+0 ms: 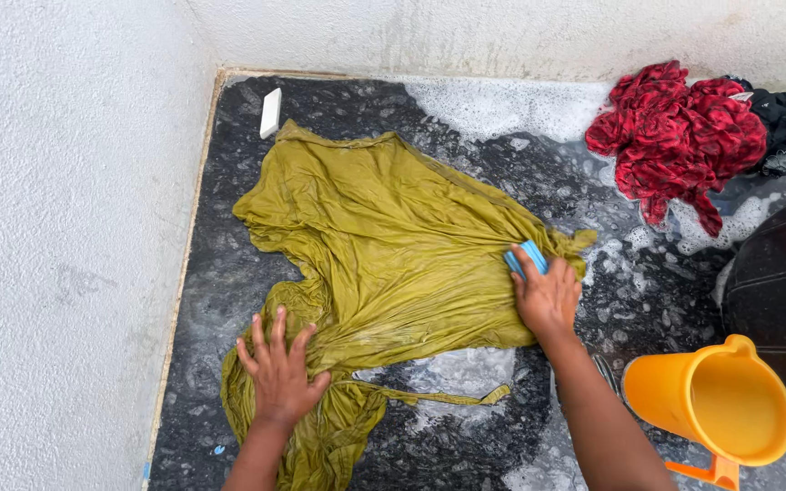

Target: The person washes clothing by hand in a large basin, wringing it out, scrubbing it on a flat surface with soap and a brush, and then rinsing the workspace.

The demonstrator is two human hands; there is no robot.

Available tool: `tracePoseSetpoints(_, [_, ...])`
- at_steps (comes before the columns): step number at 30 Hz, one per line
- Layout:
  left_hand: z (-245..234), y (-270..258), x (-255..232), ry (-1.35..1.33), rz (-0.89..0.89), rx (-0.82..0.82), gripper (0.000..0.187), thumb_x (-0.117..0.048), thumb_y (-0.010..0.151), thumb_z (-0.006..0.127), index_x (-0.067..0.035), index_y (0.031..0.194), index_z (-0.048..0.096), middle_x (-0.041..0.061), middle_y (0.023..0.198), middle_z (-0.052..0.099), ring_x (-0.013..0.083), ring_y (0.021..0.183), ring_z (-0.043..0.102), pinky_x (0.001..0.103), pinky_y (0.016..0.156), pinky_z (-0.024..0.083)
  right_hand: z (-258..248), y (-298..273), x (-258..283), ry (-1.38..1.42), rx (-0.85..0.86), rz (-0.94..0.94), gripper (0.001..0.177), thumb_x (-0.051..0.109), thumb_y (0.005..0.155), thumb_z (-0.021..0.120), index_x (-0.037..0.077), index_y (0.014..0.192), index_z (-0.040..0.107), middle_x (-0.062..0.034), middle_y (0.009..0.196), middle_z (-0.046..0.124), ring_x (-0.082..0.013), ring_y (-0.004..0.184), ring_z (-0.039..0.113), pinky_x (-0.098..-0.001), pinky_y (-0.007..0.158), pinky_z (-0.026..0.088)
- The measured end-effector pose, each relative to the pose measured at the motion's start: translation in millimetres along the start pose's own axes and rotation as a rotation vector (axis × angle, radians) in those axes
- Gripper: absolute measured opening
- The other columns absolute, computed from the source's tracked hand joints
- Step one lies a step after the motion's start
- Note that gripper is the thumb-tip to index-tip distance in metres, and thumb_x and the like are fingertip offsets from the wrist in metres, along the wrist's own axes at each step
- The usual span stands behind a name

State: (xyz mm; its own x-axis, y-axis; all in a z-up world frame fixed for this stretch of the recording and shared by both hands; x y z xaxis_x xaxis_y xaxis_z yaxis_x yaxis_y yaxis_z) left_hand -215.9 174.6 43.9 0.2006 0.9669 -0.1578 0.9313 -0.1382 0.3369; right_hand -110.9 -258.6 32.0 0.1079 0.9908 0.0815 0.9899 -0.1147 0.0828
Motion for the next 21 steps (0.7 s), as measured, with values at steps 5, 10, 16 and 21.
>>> tracePoseSetpoints(5, [9, 38, 0, -0.118, -0.155, 0.301, 0.082, -0.026, 0.067, 0.077, -0.029, 0.145, 0.052, 0.005, 0.134, 0.056, 0.0329, 0.138, 0.038, 0.065, 0.116, 0.011, -9, -1, -23, 0.057, 0.086, 0.299, 0.053, 0.051, 0.104, 0.054, 0.044, 0.156, 0.045, -0.0218, 0.115, 0.061, -0.0394, 0.105, 0.061, -0.0506, 0.087, 0.051])
tracePoseSetpoints(10, [8, 37, 3, -0.257, -0.079, 0.324, 0.04, -0.019, 0.069, 0.074, -0.024, 0.109, 0.075, 0.002, 0.112, 0.065, 0.0291, 0.128, 0.049, 0.06, 0.12, 0.02, -23, 17, 19, 1.203, 0.591, 0.502, 0.06, 0.054, 0.103, 0.032, 0.021, 0.152, 0.047, -0.0126, 0.104, 0.077, -0.0228, 0.073, 0.074, -0.0367, 0.063, 0.061])
tracePoseSetpoints(16, [-8, 0, 10, -0.336, 0.021, 0.252, 0.031, -0.018, 0.064, 0.072, -0.015, 0.095, 0.075, 0.006, 0.101, 0.065, 0.033, 0.12, 0.053, 0.055, 0.118, 0.025, 35, 11, 148, 1.183, 1.059, 0.087, 0.048, 0.044, 0.105, 0.05, 0.008, 0.134, 0.065, -0.012, 0.093, 0.077, -0.0247, 0.073, 0.071, -0.0393, 0.062, 0.059])
tracePoseSetpoints(21, [-8, 1, 9, -0.342, 0.002, 0.241, 0.028, -0.018, 0.066, 0.07, -0.015, 0.093, 0.075, 0.007, 0.101, 0.065, 0.0335, 0.119, 0.053, 0.056, 0.117, 0.026, -17, -7, 201, 0.219, 0.366, -0.365, 0.042, 0.05, 0.097, 0.061, 0.019, 0.124, 0.066, -0.0164, 0.099, 0.07, -0.0347, 0.092, 0.065, -0.0499, 0.076, 0.051])
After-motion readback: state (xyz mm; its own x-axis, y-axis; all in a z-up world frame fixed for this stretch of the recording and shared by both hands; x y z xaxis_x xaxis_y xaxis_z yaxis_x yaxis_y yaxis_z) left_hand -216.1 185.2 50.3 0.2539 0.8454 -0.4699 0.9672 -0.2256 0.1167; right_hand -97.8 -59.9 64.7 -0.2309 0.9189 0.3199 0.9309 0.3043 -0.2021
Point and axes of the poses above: each hand's wrist, its own y-axis towards the middle knuckle, its own z-axis out of the palm, x = y × z, the point moved 1 cm from there along y, towards the middle knuckle
